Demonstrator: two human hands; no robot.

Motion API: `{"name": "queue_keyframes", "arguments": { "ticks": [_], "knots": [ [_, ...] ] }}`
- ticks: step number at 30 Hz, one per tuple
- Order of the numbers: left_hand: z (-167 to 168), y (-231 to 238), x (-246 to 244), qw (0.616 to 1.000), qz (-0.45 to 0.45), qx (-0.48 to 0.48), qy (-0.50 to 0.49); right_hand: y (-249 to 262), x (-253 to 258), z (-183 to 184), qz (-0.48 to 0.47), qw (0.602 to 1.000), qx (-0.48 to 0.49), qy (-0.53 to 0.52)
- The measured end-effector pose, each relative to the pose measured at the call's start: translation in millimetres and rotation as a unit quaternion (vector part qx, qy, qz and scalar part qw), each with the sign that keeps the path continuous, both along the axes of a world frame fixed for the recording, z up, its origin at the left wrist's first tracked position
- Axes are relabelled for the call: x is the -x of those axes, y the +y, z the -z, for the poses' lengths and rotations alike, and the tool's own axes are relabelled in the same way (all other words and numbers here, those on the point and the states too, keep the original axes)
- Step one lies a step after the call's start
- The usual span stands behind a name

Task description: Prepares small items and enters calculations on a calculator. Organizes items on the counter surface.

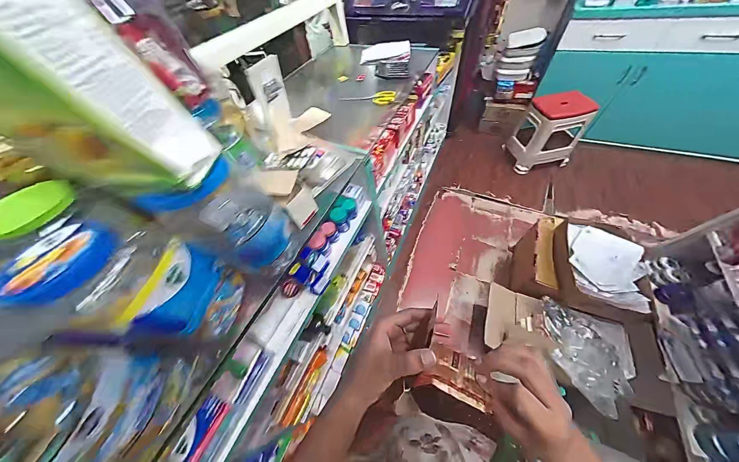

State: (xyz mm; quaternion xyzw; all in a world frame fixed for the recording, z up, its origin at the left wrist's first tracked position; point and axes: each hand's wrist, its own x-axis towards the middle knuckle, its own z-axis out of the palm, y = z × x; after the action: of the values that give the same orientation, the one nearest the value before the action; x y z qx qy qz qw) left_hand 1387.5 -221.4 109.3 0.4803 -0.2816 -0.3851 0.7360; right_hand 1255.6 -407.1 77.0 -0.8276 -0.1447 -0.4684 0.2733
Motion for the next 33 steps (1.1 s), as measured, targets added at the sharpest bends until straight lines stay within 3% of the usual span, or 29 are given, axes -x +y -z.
{"name": "queue_keyframes", "arguments": {
  "ticks": [3,6,10,14,17,19,22,24,26,30,33],
  "knots": [
    [4.1,-65.4,-68.8,0.989,0.008,0.043,-0.140,-68.2,-56.3,11.1,0.023,0.999,0.017,-0.026],
    [19.1,-127.7,-125.4,0.977,-0.017,0.090,-0.193,-144.4,-123.0,21.9,0.021,0.999,0.002,-0.028],
    [25.4,-205.5,-194.8,0.975,-0.087,0.128,-0.156,-238.3,-234.3,10.3,-0.051,0.998,-0.026,-0.005],
    [8.7,-253.4,-244.3,0.966,-0.228,0.109,-0.051,-300.1,-339.0,-12.1,-0.163,0.984,-0.023,0.069],
    [2.2,-269.6,-288.2,0.933,-0.347,0.081,-0.045,-332.9,-431.9,-19.4,-0.294,0.942,-0.016,0.161],
    [0.3,-278.8,-320.1,0.901,-0.424,0.064,-0.074,-345.7,-503.0,-28.1,-0.332,0.919,-0.031,0.212],
    [-7.6,-291.2,-370.5,0.842,-0.516,0.016,-0.157,-334.0,-612.0,-47.7,-0.248,0.943,-0.034,0.221],
    [-12.4,-297.5,-402.0,0.799,-0.557,-0.027,-0.224,-315.8,-669.8,-65.7,-0.202,0.940,0.026,0.275],
    [-17.4,-303.7,-427.6,0.755,-0.589,-0.065,-0.281,-297.8,-704.1,-84.9,-0.185,0.894,0.130,0.387],
    [-27.0,-320.9,-466.4,0.676,-0.658,-0.111,-0.314,-290.5,-741.3,-110.1,-0.184,0.799,0.281,0.500],
    [-32.3,-335.1,-487.5,0.636,-0.696,-0.101,-0.318,-314.9,-784.7,-114.2,-0.299,0.722,0.261,0.567]
  ]
}}
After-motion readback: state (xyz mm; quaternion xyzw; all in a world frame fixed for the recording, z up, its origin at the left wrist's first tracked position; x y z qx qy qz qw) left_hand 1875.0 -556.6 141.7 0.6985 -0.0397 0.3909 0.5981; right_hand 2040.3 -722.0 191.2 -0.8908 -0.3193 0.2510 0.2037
